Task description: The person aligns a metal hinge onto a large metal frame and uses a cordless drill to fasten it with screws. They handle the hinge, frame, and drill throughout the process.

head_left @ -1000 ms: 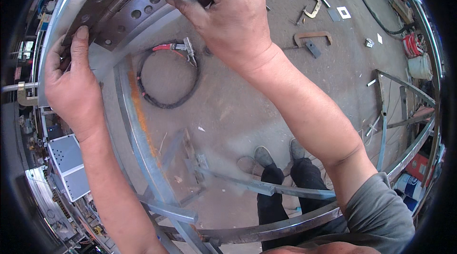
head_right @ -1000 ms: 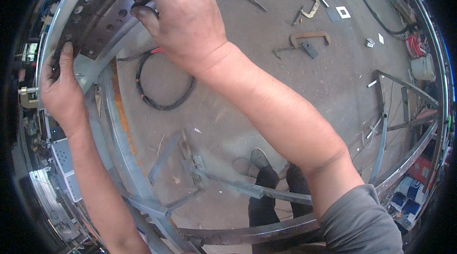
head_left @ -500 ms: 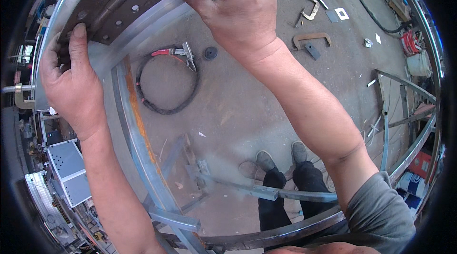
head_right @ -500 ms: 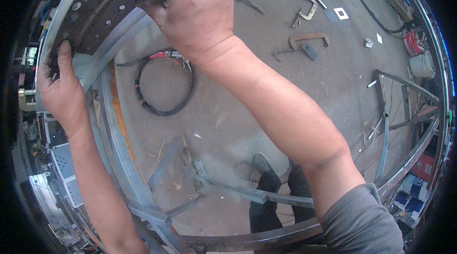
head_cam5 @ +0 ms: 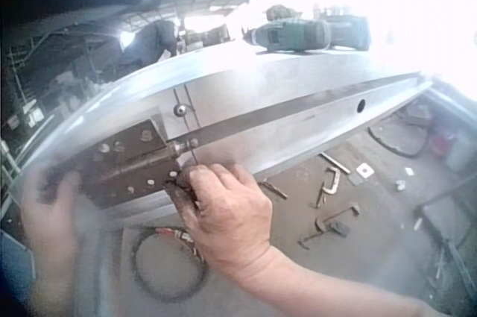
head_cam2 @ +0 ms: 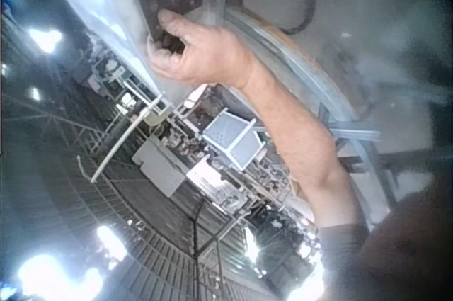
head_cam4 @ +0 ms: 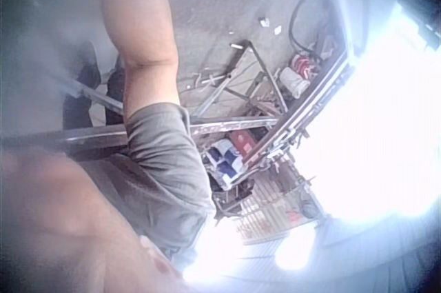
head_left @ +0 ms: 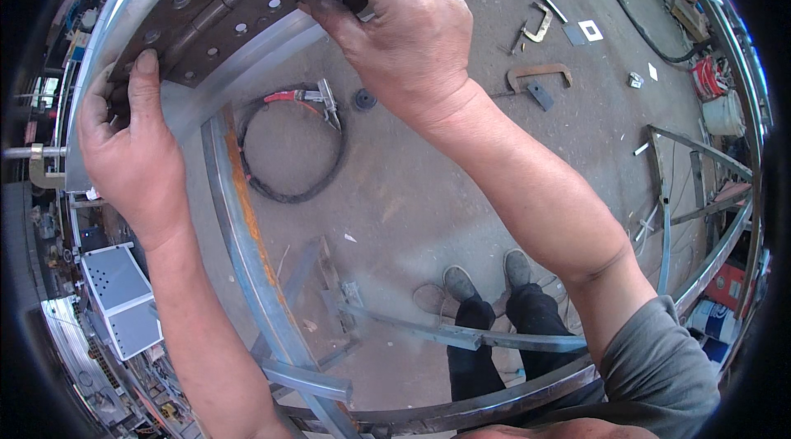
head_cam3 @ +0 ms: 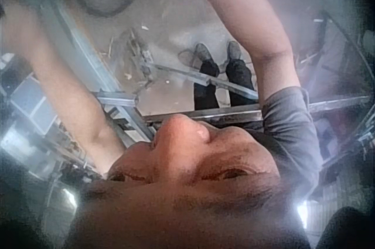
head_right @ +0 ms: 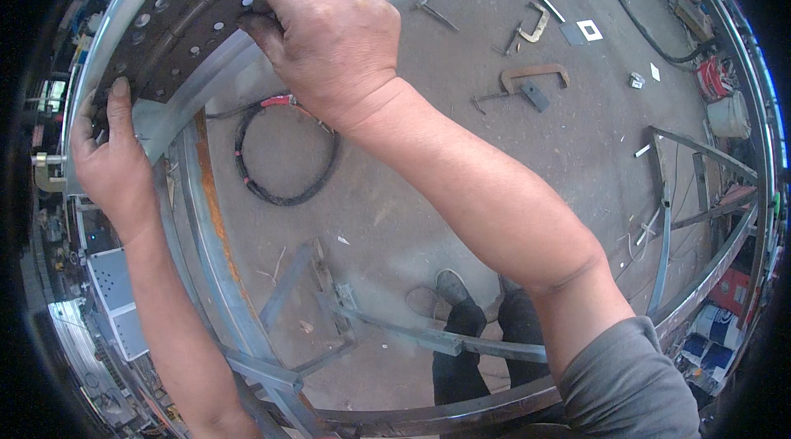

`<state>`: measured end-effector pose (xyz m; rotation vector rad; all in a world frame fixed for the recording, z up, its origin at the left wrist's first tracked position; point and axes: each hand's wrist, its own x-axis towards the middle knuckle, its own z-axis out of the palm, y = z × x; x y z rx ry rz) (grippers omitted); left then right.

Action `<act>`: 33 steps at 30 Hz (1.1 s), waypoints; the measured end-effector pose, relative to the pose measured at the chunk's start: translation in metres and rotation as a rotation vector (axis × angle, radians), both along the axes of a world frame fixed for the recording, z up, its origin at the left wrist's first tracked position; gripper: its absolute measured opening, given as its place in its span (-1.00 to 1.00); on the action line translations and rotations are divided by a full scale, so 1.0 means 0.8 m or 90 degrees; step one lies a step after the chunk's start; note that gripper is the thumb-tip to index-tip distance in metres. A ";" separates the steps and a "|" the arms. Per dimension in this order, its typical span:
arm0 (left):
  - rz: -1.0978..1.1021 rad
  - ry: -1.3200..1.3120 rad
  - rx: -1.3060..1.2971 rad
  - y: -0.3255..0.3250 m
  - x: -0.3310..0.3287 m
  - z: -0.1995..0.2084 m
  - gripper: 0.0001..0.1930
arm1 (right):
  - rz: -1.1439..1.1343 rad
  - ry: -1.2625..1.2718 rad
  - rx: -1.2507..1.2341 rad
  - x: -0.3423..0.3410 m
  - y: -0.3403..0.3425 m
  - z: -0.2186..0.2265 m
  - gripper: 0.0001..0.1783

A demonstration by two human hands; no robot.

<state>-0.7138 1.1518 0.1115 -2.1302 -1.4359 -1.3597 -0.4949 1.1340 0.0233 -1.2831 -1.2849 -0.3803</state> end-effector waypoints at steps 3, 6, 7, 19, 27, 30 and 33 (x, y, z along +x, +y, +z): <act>0.016 0.001 -0.008 -0.003 0.000 0.001 -0.55 | -0.013 -0.025 0.001 0.001 0.000 0.002 -0.71; 0.008 -0.034 -0.037 -0.004 -0.003 0.005 -0.56 | -0.009 -0.014 0.023 0.000 0.002 0.003 -0.70; 0.011 -0.043 -0.055 -0.004 -0.004 0.007 -0.56 | 0.008 -0.015 0.053 0.002 0.004 0.004 -0.71; -0.054 -0.098 -0.034 -0.001 -0.014 0.010 -0.64 | 0.053 0.035 0.017 -0.013 0.000 0.010 -0.73; -0.056 -0.053 0.048 0.005 -0.013 0.005 -0.68 | 0.055 0.004 -0.014 -0.013 -0.003 0.008 -0.69; -0.039 -0.027 0.067 0.005 -0.013 0.001 -0.69 | 0.028 -0.004 -0.058 -0.011 -0.003 0.004 -0.64; -0.044 -0.091 0.027 0.005 -0.008 -0.004 -0.67 | 0.023 0.008 -0.072 -0.011 -0.001 0.003 -0.64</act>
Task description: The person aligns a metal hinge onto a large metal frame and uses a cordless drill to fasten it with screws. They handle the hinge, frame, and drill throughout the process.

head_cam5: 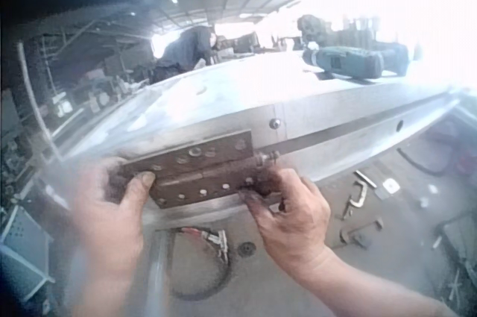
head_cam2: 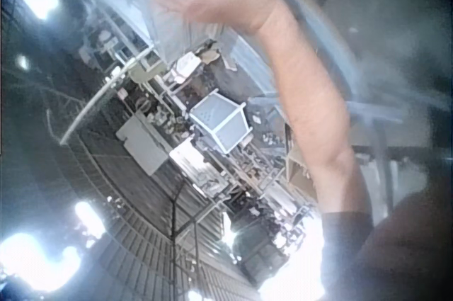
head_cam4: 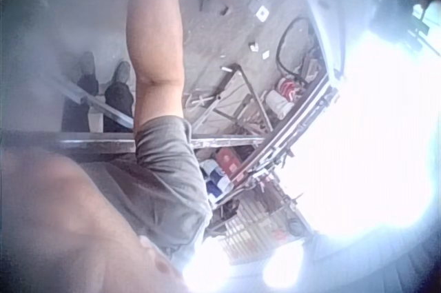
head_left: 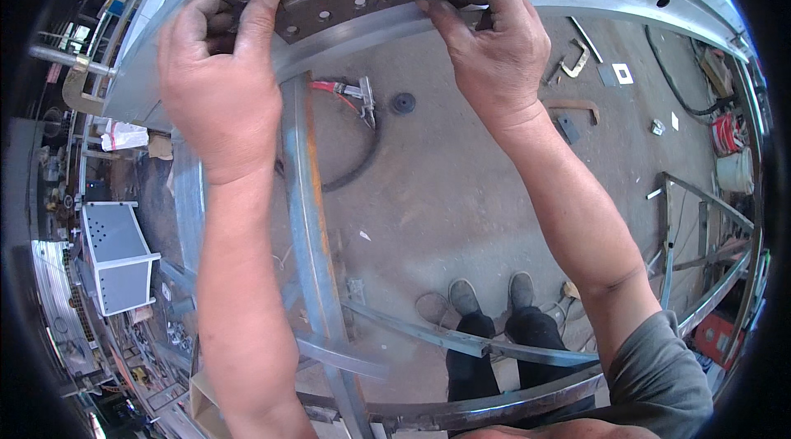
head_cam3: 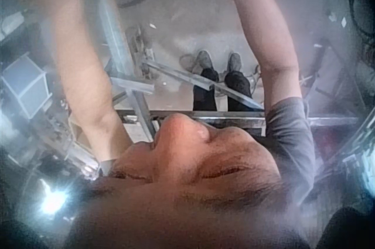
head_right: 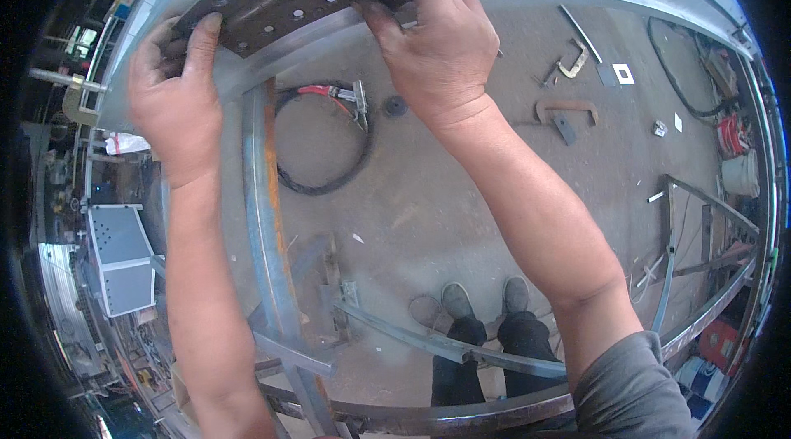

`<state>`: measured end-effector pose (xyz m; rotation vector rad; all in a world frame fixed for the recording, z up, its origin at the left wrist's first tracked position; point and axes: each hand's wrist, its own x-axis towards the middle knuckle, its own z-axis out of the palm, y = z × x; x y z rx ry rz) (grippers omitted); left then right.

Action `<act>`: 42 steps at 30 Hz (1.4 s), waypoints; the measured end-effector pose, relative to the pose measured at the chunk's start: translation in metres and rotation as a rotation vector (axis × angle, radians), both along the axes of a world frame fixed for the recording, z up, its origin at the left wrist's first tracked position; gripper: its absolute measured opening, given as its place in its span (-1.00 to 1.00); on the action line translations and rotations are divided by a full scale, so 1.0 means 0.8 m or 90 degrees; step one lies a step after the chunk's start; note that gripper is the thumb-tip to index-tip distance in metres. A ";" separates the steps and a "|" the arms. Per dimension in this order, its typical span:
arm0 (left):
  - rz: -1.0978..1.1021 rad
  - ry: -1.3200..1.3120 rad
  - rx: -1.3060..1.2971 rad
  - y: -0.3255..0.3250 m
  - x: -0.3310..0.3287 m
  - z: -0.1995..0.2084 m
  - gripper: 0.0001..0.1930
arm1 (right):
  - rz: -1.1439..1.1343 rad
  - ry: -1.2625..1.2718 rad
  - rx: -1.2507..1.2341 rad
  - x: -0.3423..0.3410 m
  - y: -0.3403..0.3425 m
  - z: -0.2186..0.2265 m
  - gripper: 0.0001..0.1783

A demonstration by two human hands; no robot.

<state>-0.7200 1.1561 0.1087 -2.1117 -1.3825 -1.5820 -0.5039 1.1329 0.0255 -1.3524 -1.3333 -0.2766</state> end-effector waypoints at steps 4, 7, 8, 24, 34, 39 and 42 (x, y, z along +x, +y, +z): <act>0.037 -0.071 0.008 0.002 0.008 -0.001 -0.57 | -0.010 -0.001 -0.008 -0.001 -0.002 0.004 -0.63; 0.106 -0.034 -0.034 0.002 0.010 0.001 -0.57 | -0.018 0.005 -0.025 -0.001 -0.002 0.008 -0.63; 0.092 -0.048 -0.022 0.000 0.010 0.001 -0.58 | -0.015 -0.001 -0.029 0.000 -0.003 0.009 -0.63; 0.202 0.383 0.236 0.011 -0.006 0.003 -0.01 | -0.011 0.032 0.001 -0.006 0.002 0.005 -0.57; 0.133 0.441 0.204 0.018 -0.030 0.004 -0.20 | 0.013 0.010 0.020 -0.020 0.000 0.007 -0.69; 0.098 0.471 0.258 0.022 -0.030 0.007 -0.25 | 0.078 0.013 0.095 -0.013 0.004 -0.001 -0.76; 0.112 0.478 0.275 0.026 -0.036 0.004 -0.27 | 0.081 0.023 0.099 -0.014 0.005 -0.008 -0.78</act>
